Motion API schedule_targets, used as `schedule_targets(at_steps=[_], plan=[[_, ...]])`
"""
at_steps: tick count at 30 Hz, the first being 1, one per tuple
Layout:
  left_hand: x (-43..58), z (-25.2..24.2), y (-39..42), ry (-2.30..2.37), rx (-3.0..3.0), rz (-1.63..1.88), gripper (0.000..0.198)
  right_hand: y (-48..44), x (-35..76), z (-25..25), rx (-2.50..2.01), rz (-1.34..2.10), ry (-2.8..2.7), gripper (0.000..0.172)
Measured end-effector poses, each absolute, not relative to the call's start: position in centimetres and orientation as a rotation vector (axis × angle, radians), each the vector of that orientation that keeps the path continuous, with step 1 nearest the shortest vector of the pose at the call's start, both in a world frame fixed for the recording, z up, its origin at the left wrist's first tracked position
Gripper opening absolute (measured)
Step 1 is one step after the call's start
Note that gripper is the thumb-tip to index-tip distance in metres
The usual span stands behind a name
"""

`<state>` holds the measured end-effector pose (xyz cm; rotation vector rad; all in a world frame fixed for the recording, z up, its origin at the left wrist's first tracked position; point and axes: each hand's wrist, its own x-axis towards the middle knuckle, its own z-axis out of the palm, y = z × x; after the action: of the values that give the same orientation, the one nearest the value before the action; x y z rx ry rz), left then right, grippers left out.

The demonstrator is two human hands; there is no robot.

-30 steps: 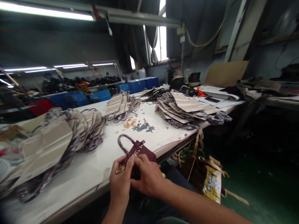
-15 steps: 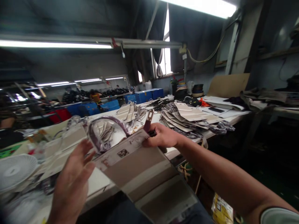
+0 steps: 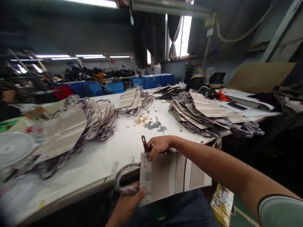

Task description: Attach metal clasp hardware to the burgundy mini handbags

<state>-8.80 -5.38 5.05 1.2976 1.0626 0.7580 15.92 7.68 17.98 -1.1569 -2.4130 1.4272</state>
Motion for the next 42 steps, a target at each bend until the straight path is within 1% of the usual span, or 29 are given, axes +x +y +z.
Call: schedule_targets(at_steps=[2, 4, 7, 10, 12, 13, 15, 16, 17, 19, 22, 25, 29, 32, 35, 37, 42], plan=[[-8.2, 2.4, -4.6, 1.132, 1.176, 0.841, 0.055, 10.0, 15.0, 16.0, -1.151, 1.457, -2.437, 0.018], [-7.3, 1.0, -3.8, 1.119, 1.010, 0.936, 0.053, 12.4, 14.1, 14.6, -1.173, 1.455, -2.467, 0.020], [-5.9, 0.1, -2.4, 1.057, 0.729, 1.047, 0.053, 15.6, 13.0, 13.5, -1.267, 1.380, -2.546, 0.025], [-4.7, -0.1, -1.5, 1.037, 0.536, 1.119, 0.054, 17.7, 12.2, 13.0, -1.345, 1.263, -2.620, 0.035], [-4.1, 0.0, -1.2, 1.039, 0.472, 1.150, 0.052, 18.0, 12.0, 12.8, -1.404, 1.086, -2.597, 0.039], [-3.9, 0.1, -1.2, 1.044, 0.444, 1.153, 0.051, 17.7, 12.0, 12.7, -1.433, 0.953, -2.538, 0.036], [-3.4, 0.4, -1.5, 1.066, 0.371, 1.144, 0.053, 16.4, 12.1, 12.8, -1.423, 0.706, -2.315, 0.023], [-3.3, 0.5, -1.7, 1.083, 0.331, 1.137, 0.055, 15.4, 12.2, 12.9, -1.385, 0.627, -2.168, 0.017], [-3.1, 0.6, -1.9, 1.101, 0.293, 1.127, 0.057, 14.2, 12.3, 13.1, -1.335, 0.592, -2.020, 0.017], [-2.9, 0.6, -2.3, 1.138, 0.235, 1.105, 0.059, 11.7, 12.4, 13.3, -1.237, 0.664, -1.752, 0.023], [-2.8, 0.1, -2.3, 1.182, 0.215, 1.069, 0.059, 8.7, 12.2, 12.6, -1.167, 0.974, -1.427, 0.034], [-2.5, -0.4, -1.3, 1.175, 0.234, 1.105, 0.057, 7.6, 11.5, 10.4, -1.050, 1.209, -1.101, 0.038], [-2.0, -0.1, -0.1, 1.167, 0.218, 1.150, 0.053, 8.3, 10.4, 7.6, -0.811, 1.182, -0.769, 0.041], [-1.9, 0.3, 0.1, 1.172, 0.224, 1.142, 0.053, 8.9, 10.1, 6.6, -0.730, 1.144, -0.629, 0.042], [-1.9, 0.3, 0.0, 1.165, 0.243, 1.140, 0.055, 8.9, 10.0, 6.2, -0.740, 1.105, -0.578, 0.041], [-2.0, 0.1, 0.0, 1.159, 0.247, 1.134, 0.056, 8.5, 9.8, 6.0, -0.768, 1.083, -0.640, 0.041], [-2.3, 0.0, 0.2, 1.149, 0.288, 1.132, 0.051, 7.7, 8.0, 7.0, -0.919, 1.023, -1.127, 0.045]])
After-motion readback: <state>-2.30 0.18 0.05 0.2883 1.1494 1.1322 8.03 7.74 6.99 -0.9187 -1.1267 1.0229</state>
